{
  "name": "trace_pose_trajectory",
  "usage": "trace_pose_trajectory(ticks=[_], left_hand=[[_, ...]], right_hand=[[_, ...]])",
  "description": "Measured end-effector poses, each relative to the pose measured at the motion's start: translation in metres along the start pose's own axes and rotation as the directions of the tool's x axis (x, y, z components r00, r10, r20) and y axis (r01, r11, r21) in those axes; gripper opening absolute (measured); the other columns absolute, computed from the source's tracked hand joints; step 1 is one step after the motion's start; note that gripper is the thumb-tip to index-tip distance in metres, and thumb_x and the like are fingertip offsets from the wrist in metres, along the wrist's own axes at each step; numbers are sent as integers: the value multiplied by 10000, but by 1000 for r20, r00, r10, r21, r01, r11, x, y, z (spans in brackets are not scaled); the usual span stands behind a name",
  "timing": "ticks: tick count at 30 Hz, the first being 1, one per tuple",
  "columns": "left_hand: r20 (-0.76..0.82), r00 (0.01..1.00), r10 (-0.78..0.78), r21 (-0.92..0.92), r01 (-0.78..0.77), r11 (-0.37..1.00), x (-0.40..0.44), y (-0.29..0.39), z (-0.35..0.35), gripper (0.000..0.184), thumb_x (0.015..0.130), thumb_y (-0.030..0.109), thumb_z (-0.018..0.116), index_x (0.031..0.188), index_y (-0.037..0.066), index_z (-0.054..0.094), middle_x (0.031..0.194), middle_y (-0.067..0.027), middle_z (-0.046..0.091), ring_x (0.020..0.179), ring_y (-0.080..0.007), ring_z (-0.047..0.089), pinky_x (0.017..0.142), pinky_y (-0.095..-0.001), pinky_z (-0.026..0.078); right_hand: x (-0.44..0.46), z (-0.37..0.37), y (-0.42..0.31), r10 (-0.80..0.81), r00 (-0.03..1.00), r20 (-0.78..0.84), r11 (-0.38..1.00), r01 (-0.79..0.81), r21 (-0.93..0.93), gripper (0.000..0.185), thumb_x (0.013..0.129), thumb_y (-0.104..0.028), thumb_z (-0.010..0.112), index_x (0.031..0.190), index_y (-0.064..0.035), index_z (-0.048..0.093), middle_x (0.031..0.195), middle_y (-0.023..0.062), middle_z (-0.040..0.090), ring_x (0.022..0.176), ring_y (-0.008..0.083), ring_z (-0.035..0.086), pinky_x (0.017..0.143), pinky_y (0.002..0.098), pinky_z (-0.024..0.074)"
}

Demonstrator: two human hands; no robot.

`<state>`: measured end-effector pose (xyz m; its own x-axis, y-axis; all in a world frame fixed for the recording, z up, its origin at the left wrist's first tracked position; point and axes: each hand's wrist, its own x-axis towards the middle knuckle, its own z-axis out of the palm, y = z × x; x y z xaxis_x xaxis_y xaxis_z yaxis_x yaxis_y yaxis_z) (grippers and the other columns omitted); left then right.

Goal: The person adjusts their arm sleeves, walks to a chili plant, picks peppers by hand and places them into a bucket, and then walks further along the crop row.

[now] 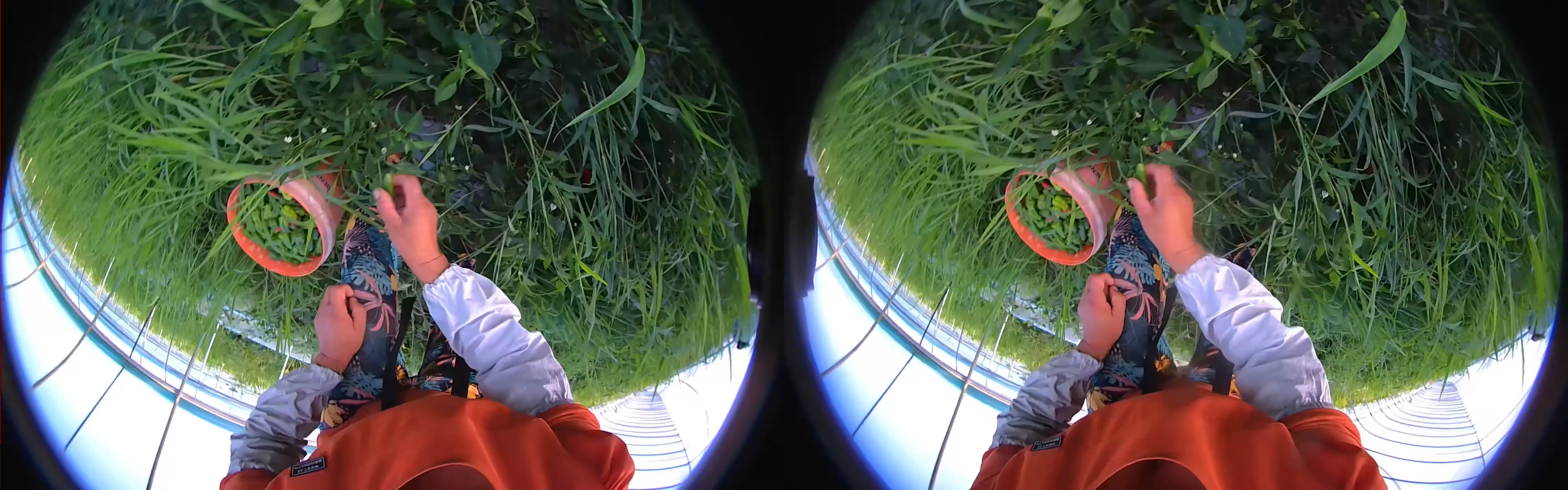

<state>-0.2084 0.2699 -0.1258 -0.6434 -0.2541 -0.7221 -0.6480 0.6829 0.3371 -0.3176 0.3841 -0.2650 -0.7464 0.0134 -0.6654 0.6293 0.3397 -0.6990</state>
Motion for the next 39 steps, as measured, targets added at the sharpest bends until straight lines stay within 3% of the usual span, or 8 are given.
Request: trace_pose_trajectory(ticks=[5, 12, 18, 21, 25, 30, 35, 39], left_hand=[[-61, 992, 109, 64, -105, 992, -22, 6, 18, 179, 818, 128, 564, 956, 22, 524, 853, -155, 584, 821, -368, 585, 684, -423, 488], [-47, 993, 105, 192, -94, 977, -30, -3, 33, 132, 794, 96, 527, 912, 50, 489, 866, -154, 560, 791, -363, 574, 687, -460, 475], [-1, 980, 201, 279, -193, 941, -32, 2, 43, 108, 813, 82, 498, 904, 44, 454, 855, -174, 540, 785, -398, 549, 670, -481, 438], [27, 973, 228, 336, -223, 915, -35, 12, 45, 103, 806, 72, 502, 897, 46, 463, 870, -168, 548, 786, -388, 557, 669, -472, 444], [40, 960, 276, 425, -267, 865, -32, 14, 49, 110, 798, 61, 505, 899, 42, 467, 865, -165, 558, 794, -386, 566, 669, -462, 450], [116, 936, 332, 405, -349, 845, -10, 38, 61, 135, 786, 45, 515, 919, 31, 501, 889, -166, 565, 797, -372, 573, 680, -443, 456], [204, 809, 551, 193, -585, 787, 39, 137, 110, 208, 793, 44, 565, 1001, 24, 561, 892, -130, 580, 798, -313, 588, 687, -395, 470], [149, 645, 750, 60, -763, 644, 49, 243, 141, 179, 825, 34, 565, 1002, 25, 589, 943, -130, 590, 839, -297, 593, 713, -367, 483]], right_hand=[[-74, 74, -41, -129, 781, 611, 958, 258, -128, 392, 846, -230, 610, 1179, -40, 526, 948, 227, 635, 826, 362, 639, 714, 435, 504], [-32, -55, -42, -536, 832, 144, 826, 552, -114, 231, 810, -65, 582, 1039, -38, 598, 973, 164, 626, 878, 359, 607, 760, 413, 500], [39, -347, 72, -399, 865, -304, 603, -3, -798, 407, 840, -271, 602, 1163, -30, 546, 1083, 204, 602, 984, 372, 574, 838, 429, 479], [1, -393, 148, 52, 879, -474, 490, -436, -755, 663, 809, -436, 612, 1310, -47, 417, 1115, 238, 585, 1039, 378, 559, 871, 431, 475], [-49, -325, 252, 414, 862, -293, 693, -507, -512, 421, 854, -323, 510, 1152, -27, 483, 944, 267, 636, 933, 420, 610, 809, 494, 479], [-85, -194, 216, 49, 922, -384, 832, -250, -495, 180, 857, -182, 496, 971, -50, 538, 741, 163, 646, 647, 372, 625, 565, 462, 502], [-104, -143, 180, 203, 977, -59, 826, -203, -525, 479, 852, -97, 440, 1252, 155, 360, 747, 183, 661, 672, 333, 658, 559, 408, 515], [-155, -123, 155, 267, 963, 32, 901, -237, -363, 214, 859, -122, 466, 981, 44, 526, 674, 169, 641, 624, 339, 648, 540, 424, 509]])
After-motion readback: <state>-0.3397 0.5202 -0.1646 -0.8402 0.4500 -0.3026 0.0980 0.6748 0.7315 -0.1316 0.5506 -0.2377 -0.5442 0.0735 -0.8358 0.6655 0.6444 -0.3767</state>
